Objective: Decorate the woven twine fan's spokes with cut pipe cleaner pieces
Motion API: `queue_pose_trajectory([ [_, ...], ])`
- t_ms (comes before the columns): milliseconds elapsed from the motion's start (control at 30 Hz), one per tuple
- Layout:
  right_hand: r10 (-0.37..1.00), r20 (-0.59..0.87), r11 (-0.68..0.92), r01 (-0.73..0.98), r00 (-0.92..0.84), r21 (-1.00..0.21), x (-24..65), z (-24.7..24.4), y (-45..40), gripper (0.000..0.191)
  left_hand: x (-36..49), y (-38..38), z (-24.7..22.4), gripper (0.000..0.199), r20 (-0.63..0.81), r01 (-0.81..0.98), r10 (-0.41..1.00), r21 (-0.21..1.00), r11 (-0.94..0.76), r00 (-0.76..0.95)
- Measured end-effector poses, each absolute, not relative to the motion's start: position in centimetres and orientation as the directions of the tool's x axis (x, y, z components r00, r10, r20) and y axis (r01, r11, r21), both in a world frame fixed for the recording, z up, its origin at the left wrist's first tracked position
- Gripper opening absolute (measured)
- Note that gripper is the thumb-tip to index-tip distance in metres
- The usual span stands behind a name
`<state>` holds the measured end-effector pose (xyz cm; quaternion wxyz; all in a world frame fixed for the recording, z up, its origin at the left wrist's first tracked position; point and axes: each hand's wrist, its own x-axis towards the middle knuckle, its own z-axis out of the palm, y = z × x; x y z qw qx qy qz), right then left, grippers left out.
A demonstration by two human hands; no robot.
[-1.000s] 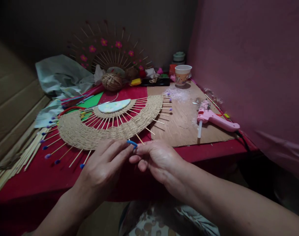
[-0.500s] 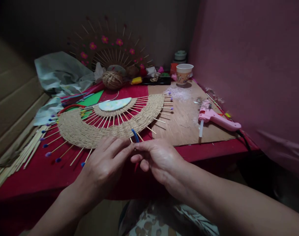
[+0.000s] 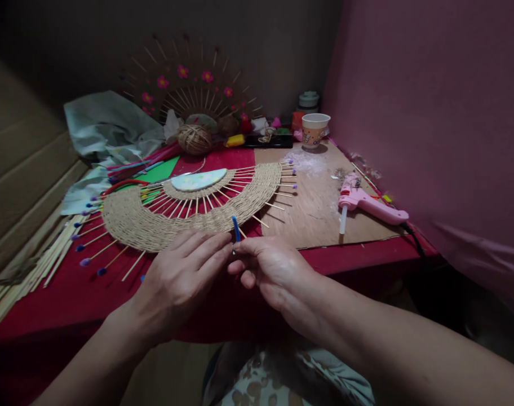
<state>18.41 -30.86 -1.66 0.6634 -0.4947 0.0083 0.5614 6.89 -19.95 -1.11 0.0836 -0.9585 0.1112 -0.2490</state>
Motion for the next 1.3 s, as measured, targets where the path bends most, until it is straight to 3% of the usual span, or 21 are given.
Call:
queue_pose_trajectory([
  [467,0.814,-0.492,-0.060,-0.799,0.307,-0.599,19.0,-2.2,-31.3,0.006,7.7,-18.6,-0.2,0.029,0.472,-0.276,-0.420,-0.344,-0.897,0.775],
  [667,0.867,-0.403,-0.075,-0.721,0.294,-0.688,19.1,-2.4,-32.8,0.010,8.0,-18.5,-0.5,0.022,0.485,-0.297,-0.418,-0.308,-0.904,0.768],
  [733,0.863,-0.365,-0.085,-0.613,0.349,-0.786,18.8,-2.4,-33.6,0.013,8.0,-18.5,-0.6,0.021,0.484,-0.305,-0.417,-0.296,-0.905,0.769],
  [800,0.818,-0.227,-0.051,-0.327,0.529,-0.944,18.6,-2.3,-34.3,0.013,8.0,-18.5,-0.6,0.020,0.489,-0.298,-0.416,-0.302,-0.905,0.767],
  [833,0.774,-0.052,-0.001,-0.082,0.632,-0.997,18.5,-2.2,-34.5,0.011,7.9,-18.5,-0.5,0.019,0.490,-0.294,-0.416,-0.309,-0.905,0.766],
  [867,0.714,0.183,0.049,0.213,0.675,-0.976,18.6,-2.2,-34.6,0.008,7.9,-18.5,-0.5,0.019,0.490,-0.290,-0.417,-0.316,-0.903,0.765],
  [900,0.651,0.431,0.083,0.505,0.625,-0.859,18.8,-2.1,-34.6,0.008,7.9,-18.4,-0.5,0.019,0.491,-0.289,-0.420,-0.322,-0.902,0.763],
  [933,0.601,0.635,0.105,0.739,0.486,-0.665,19.1,-2.0,-34.5,0.013,7.9,-18.4,-0.4,0.019,0.492,-0.289,-0.424,-0.328,-0.899,0.760],
  [967,0.586,0.748,0.101,0.887,0.312,-0.450,19.5,-2.0,-34.2,0.017,8.0,-18.4,-0.5,0.019,0.497,-0.291,-0.429,-0.333,-0.897,0.754],
  [1000,0.602,0.784,0.087,0.964,0.151,-0.252,20.0,-1.9,-33.9,0.020,8.0,-18.4,-0.5,0.018,0.503,-0.291,-0.434,-0.339,-0.894,0.748],
  [1067,0.652,0.757,0.061,0.998,-0.044,0.005,21.0,-1.8,-33.2,0.021,8.1,-18.4,-0.5,0.017,0.513,-0.288,-0.441,-0.352,-0.891,0.737],
  [1167,0.684,0.716,0.041,0.987,-0.139,0.153,22.0,-1.3,-32.5,0.022,8.2,-18.4,-0.5,0.016,0.510,-0.283,-0.443,-0.362,-0.888,0.737],
  [1300,0.709,0.683,0.052,0.979,-0.174,0.196,22.1,-0.6,-32.8,0.024,8.1,-18.3,-0.5,0.016,0.505,-0.289,-0.439,-0.351,-0.891,0.743],
])
